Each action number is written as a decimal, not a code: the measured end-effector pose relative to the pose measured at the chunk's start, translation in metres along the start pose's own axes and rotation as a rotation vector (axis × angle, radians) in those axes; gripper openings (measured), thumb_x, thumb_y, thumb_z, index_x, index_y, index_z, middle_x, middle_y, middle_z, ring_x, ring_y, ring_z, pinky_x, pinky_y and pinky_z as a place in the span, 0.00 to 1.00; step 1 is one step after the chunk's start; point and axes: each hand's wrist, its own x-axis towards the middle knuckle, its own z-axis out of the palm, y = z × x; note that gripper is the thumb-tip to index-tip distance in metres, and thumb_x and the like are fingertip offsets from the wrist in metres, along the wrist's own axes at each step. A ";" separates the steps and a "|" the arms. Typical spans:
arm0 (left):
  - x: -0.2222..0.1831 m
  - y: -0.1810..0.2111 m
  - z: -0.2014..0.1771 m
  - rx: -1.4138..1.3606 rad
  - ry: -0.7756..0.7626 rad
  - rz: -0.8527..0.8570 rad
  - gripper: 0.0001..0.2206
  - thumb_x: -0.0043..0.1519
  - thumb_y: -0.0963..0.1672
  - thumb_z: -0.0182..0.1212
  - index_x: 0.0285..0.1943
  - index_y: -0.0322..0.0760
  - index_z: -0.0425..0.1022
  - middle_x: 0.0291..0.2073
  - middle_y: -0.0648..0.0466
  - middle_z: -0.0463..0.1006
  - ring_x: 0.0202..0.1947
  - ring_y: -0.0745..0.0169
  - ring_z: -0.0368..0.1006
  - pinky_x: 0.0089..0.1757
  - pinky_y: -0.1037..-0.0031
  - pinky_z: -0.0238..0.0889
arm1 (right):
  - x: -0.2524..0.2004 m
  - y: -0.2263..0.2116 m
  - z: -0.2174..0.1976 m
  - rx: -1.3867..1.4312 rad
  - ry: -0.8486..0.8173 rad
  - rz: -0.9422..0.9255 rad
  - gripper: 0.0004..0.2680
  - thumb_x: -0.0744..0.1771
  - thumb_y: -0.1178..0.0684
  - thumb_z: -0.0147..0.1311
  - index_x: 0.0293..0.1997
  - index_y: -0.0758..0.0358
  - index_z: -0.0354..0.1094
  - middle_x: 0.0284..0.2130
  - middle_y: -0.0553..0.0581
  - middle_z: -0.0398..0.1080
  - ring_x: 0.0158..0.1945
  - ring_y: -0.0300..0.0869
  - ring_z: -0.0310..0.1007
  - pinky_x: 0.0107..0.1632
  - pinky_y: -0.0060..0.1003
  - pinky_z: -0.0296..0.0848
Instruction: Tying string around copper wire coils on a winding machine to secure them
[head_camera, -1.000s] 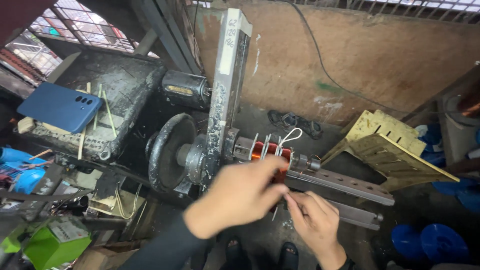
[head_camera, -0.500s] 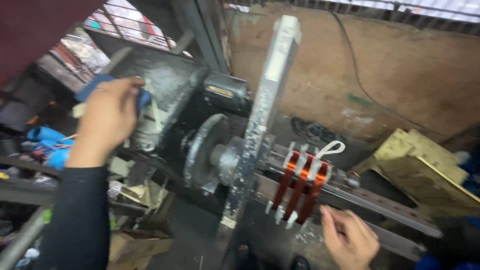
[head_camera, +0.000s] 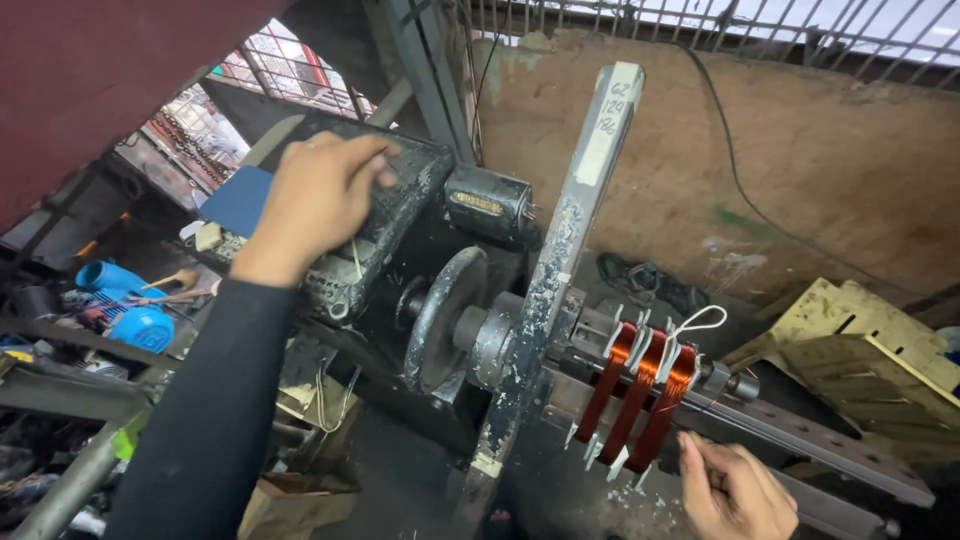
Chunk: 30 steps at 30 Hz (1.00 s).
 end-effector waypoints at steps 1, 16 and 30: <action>0.010 0.002 0.002 -0.002 0.001 0.001 0.14 0.74 0.42 0.52 0.63 0.43 0.81 0.40 0.59 0.88 0.39 0.56 0.75 0.52 0.51 0.65 | 0.002 -0.005 -0.001 -0.002 0.000 -0.001 0.08 0.66 0.66 0.68 0.29 0.73 0.70 0.26 0.59 0.77 0.19 0.36 0.59 0.28 0.28 0.60; -0.006 0.016 0.027 0.156 0.145 0.255 0.27 0.63 0.45 0.69 0.72 0.26 0.77 0.60 0.33 0.81 0.58 0.29 0.73 0.60 0.51 0.58 | 0.003 0.003 -0.008 -0.045 -0.076 0.002 0.04 0.67 0.58 0.64 0.33 0.64 0.74 0.22 0.51 0.73 0.19 0.38 0.62 0.28 0.33 0.64; -0.092 0.216 0.150 -0.357 0.087 0.709 0.09 0.72 0.45 0.61 0.56 0.40 0.82 0.35 0.54 0.70 0.39 0.50 0.65 0.38 0.61 0.56 | 0.012 -0.003 -0.013 -0.010 -0.080 -0.009 0.05 0.67 0.58 0.62 0.31 0.63 0.72 0.23 0.49 0.74 0.19 0.38 0.62 0.28 0.32 0.66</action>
